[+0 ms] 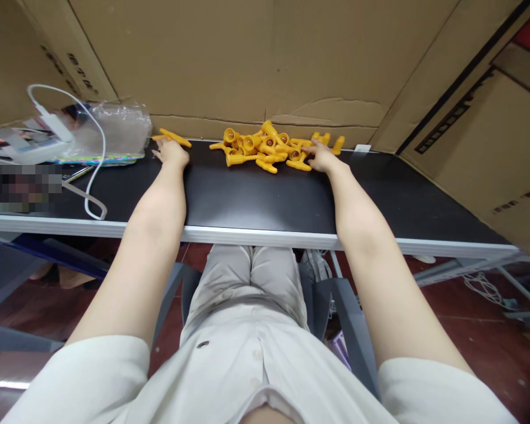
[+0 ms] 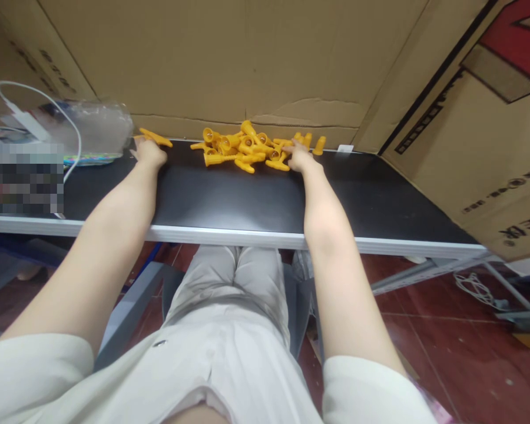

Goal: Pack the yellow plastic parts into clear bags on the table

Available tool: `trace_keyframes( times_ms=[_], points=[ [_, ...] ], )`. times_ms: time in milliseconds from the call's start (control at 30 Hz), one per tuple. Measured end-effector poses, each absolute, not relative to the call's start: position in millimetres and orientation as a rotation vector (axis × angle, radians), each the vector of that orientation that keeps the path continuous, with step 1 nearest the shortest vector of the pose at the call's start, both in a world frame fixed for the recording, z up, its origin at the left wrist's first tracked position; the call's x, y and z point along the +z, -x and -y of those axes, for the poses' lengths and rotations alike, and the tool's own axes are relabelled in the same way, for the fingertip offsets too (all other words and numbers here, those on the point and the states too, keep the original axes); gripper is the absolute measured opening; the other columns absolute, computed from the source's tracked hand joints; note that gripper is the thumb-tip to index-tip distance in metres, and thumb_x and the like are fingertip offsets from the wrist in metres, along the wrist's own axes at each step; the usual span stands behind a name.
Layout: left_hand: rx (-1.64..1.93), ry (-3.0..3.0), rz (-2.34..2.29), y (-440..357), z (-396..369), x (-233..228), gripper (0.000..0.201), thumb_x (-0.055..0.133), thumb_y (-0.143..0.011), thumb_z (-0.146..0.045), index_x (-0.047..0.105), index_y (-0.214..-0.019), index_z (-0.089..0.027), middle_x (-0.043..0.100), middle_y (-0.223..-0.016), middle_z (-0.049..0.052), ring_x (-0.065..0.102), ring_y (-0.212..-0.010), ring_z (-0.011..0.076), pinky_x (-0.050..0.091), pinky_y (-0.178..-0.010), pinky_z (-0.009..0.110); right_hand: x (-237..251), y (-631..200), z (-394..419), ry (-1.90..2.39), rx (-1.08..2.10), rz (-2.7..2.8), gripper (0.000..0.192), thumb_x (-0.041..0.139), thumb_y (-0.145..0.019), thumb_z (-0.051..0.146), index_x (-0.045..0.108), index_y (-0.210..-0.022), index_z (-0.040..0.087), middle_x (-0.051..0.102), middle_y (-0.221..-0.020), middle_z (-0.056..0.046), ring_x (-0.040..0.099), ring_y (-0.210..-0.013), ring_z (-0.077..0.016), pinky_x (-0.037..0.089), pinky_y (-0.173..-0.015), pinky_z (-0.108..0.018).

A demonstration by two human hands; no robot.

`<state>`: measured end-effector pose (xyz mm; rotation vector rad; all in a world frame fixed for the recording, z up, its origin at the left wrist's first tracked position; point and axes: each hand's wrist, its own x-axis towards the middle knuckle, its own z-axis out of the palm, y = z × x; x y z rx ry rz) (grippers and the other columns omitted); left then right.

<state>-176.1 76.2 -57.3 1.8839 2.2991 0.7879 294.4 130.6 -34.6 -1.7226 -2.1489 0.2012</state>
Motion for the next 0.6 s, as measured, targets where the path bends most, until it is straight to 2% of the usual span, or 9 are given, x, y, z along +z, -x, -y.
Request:
trace_keyframes(
  times_ms=[67, 167, 233, 300, 467, 533, 600],
  points=[
    [0.828, -1.581, -2.509, 169.3, -69.9, -51.6, 0.133, 0.02, -0.075, -0.095, 0.049, -0.169, -0.006, 0.038, -0.178, 0.034, 0.013, -0.172, 0.0532, 0.026, -0.102, 0.08, -33.5, -294.2, -131.1, 1.715, 0.21, 2.178, 0.055, 0.066, -0.099, 0.022, 0.069, -0.154, 0.025, 0.05, -0.176, -0.01, 0.037, -0.169, -0.0345, 0.033, -0.139, -0.051],
    [0.788, -1.433, -2.535, 155.8, -59.5, -42.4, 0.12, 0.011, -0.089, -0.082, 0.036, -0.172, 0.001, 0.024, -0.179, 0.043, 0.016, -0.17, 0.0543, 0.027, -0.088, 0.074, -27.9, -291.4, -123.4, 1.7, 0.156, 2.193, 0.04, 0.068, -0.101, 0.034, 0.076, -0.14, 0.026, 0.058, -0.167, -0.012, 0.047, -0.159, -0.0362, 0.039, -0.134, -0.049],
    [0.77, -1.398, -2.545, 149.9, -55.1, -38.9, 0.119, 0.012, -0.09, -0.082, 0.038, -0.172, 0.0, 0.025, -0.179, 0.042, 0.018, -0.17, 0.055, 0.031, -0.092, 0.075, -23.8, -288.2, -116.3, 1.72, 0.102, 2.188, 0.036, 0.066, -0.103, 0.039, 0.078, -0.134, 0.027, 0.062, -0.159, -0.013, 0.05, -0.154, -0.0373, 0.042, -0.131, -0.051],
    [0.77, -1.393, -2.553, 148.2, -53.3, -38.1, 0.123, 0.017, -0.087, -0.086, 0.041, -0.171, -0.001, 0.026, -0.181, 0.039, 0.019, -0.171, 0.0549, 0.033, -0.098, 0.078, -20.6, -285.0, -110.5, 1.759, 0.069, 2.205, 0.036, 0.064, -0.103, 0.036, 0.078, -0.136, 0.027, 0.061, -0.16, -0.013, 0.05, -0.154, -0.0372, 0.041, -0.131, -0.053],
    [0.804, -1.43, -2.501, 151.9, -55.3, -41.5, 0.124, 0.029, -0.076, -0.09, 0.048, -0.17, -0.011, 0.02, -0.187, 0.028, 0.009, -0.174, 0.0502, 0.031, -0.1, 0.079, -14.5, -280.2, -104.3, 1.827, 0.05, 2.249, 0.039, 0.067, -0.098, 0.018, 0.077, -0.134, 0.026, 0.055, -0.168, -0.014, 0.042, -0.16, -0.0389, 0.026, -0.137, -0.066],
    [0.828, -1.429, -2.493, 152.3, -56.8, -42.3, 0.118, 0.032, -0.082, -0.089, 0.051, -0.168, -0.011, 0.021, -0.186, 0.03, 0.005, -0.175, 0.0484, 0.029, -0.097, 0.075, -11.7, -278.7, -102.3, 1.842, 0.035, 2.277, 0.041, 0.069, -0.093, 0.01, 0.079, -0.129, 0.026, 0.055, -0.168, -0.013, 0.039, -0.164, -0.0394, 0.021, -0.139, -0.07],
    [0.854, -1.411, -2.513, 151.2, -57.6, -42.1, 0.109, 0.039, -0.088, -0.088, 0.055, -0.166, -0.014, 0.03, -0.183, 0.031, 0.006, -0.175, 0.0473, 0.03, -0.099, 0.074, -9.1, -277.5, -99.9, 1.857, -0.006, 2.317, 0.041, 0.067, -0.088, 0.003, 0.08, -0.121, 0.024, 0.057, -0.166, -0.014, 0.036, -0.167, -0.0395, 0.016, -0.141, -0.071]
  ],
)
